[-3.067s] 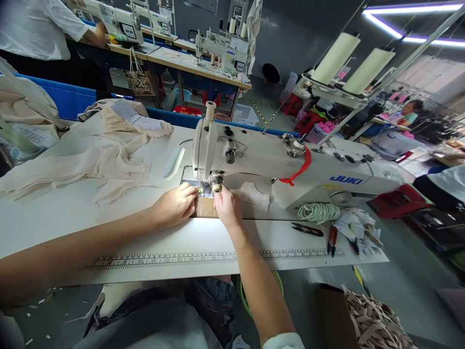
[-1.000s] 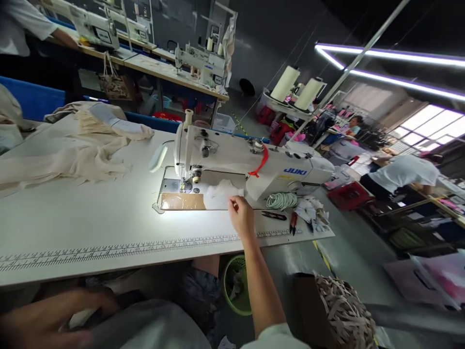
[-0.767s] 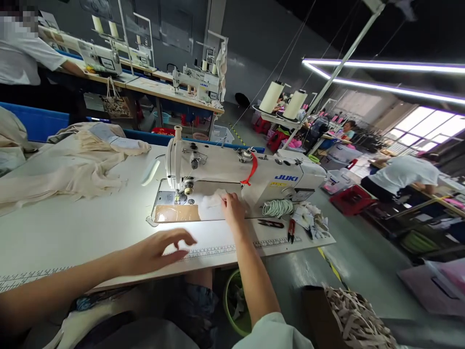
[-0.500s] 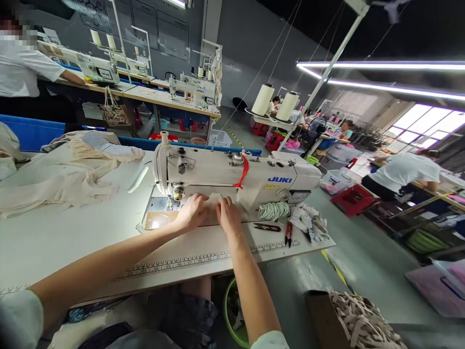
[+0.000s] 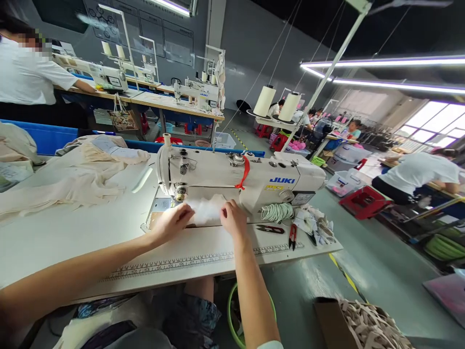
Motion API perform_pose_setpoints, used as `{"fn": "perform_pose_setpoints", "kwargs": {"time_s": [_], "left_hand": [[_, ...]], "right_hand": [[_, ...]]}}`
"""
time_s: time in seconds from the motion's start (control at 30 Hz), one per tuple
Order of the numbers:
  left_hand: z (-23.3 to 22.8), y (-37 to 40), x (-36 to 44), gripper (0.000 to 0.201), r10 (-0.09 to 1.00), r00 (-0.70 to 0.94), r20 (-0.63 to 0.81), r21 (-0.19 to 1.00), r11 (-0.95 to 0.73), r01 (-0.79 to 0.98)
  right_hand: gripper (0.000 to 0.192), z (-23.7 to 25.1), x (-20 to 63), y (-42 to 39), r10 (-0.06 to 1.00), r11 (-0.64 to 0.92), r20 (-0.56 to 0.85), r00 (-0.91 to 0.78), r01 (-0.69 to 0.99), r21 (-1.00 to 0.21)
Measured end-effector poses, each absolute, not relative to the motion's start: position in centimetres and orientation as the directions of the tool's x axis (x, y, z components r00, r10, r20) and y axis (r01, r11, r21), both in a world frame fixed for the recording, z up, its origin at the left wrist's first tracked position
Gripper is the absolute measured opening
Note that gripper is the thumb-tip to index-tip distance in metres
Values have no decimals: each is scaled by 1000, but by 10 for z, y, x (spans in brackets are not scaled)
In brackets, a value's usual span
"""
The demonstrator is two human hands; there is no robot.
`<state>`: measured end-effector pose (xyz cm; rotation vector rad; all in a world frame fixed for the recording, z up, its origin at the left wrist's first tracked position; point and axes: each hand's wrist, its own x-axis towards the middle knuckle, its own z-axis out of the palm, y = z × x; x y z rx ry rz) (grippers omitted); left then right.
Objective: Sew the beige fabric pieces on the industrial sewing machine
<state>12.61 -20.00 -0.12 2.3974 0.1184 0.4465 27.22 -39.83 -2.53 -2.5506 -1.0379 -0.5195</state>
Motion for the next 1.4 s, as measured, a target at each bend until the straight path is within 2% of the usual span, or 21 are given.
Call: {"fn": "perform_pose_setpoints", "kwargs": {"time_s": [0.07, 0.17, 0.27, 0.37, 0.43, 0.5, 0.57, 0.67, 0.77, 0.9, 0.97, 1.07, 1.13, 1.2, 1.27, 1.4], "left_hand": [[-1, -172, 97, 22, 230, 941, 248, 625, -780, 26], [4, -129, 64, 25, 308, 936, 169, 486, -852, 193], [10, -103, 48, 24, 375, 920, 112, 369, -876, 312], [12, -95, 43, 20, 441, 894, 77, 321, -860, 396], [12, -90, 41, 22, 448, 893, 43, 326, -851, 411], [14, -77, 35, 30, 425, 904, 42, 348, -854, 386], [17, -55, 27, 29, 404, 908, 110, 346, -872, 345], [24, -11, 17, 23, 344, 909, 235, 243, -927, 288], [27, 24, 18, 19, 256, 938, 234, 109, -966, 236], [25, 43, 25, 11, 183, 953, 243, 63, -983, 173], [25, 44, 27, 14, 137, 947, 291, 85, -989, 117], [27, 42, 27, 25, 78, 923, 376, 190, -982, 5], [28, 40, 27, 29, 99, 906, 412, 277, -961, -21], [29, 39, 27, 30, 124, 903, 411, 322, -947, -16], [28, 40, 26, 30, 112, 913, 392, 308, -951, -15], [27, 47, 22, 26, 63, 935, 349, 192, -981, -6]], "right_hand": [[12, -26, 279, -396, 566, -677, 509, 648, 718, -162], [18, -27, 297, -386, 547, -669, 546, 635, 723, -172], [24, -30, 313, -365, 574, -616, 556, 601, 764, -190], [25, -37, 316, -346, 619, -537, 562, 548, 818, -207], [25, -44, 313, -341, 648, -482, 568, 508, 850, -211], [26, -49, 309, -342, 670, -428, 576, 468, 878, -215], [27, -52, 306, -347, 686, -373, 586, 432, 900, -226], [29, -52, 303, -351, 698, -334, 592, 403, 914, -229], [32, -45, 298, -350, 675, -410, 609, 416, 898, -159], [30, -27, 280, -348, 611, -523, 657, 442, 848, -84], [29, -19, 263, -348, 614, -494, 657, 437, 862, -111], [30, -10, 230, -343, 701, -346, 575, 421, 906, -243], [30, -6, 208, -336, 776, -258, 481, 409, 901, -348], [31, -4, 191, -328, 830, -211, 407, 382, 890, -405], [31, -4, 182, -322, 853, -188, 379, 358, 889, -417], [30, -11, 182, -317, 841, -168, 409, 353, 890, -423]]}}
